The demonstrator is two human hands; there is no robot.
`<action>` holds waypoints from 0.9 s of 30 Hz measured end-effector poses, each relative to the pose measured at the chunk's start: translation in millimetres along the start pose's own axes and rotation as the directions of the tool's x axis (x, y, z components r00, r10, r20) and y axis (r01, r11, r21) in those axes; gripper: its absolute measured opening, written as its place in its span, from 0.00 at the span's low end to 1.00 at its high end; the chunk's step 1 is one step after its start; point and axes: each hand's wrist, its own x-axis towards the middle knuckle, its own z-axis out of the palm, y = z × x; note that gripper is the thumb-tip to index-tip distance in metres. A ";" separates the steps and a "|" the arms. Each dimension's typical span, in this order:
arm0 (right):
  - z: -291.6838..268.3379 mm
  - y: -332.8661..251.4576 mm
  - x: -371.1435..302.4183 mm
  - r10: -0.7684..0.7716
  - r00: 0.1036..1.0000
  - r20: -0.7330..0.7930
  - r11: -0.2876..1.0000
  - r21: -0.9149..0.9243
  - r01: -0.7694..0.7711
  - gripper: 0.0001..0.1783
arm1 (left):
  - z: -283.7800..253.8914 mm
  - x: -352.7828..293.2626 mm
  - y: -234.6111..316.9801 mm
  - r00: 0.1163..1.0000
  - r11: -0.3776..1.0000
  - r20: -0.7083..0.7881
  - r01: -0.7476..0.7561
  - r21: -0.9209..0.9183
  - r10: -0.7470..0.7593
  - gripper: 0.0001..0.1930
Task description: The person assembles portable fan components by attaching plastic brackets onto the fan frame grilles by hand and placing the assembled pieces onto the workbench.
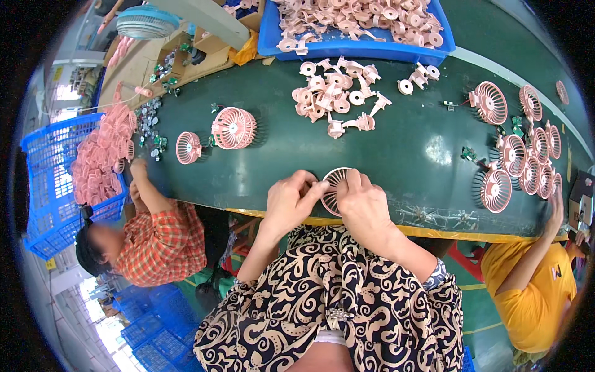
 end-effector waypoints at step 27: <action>-0.7 -2.6 0.1 0.020 0.999 -0.025 0.998 0.062 -0.018 0.07 | 17.3 -3.6 -10.4 0.983 0.990 -0.120 -0.140 -0.009 0.138 0.19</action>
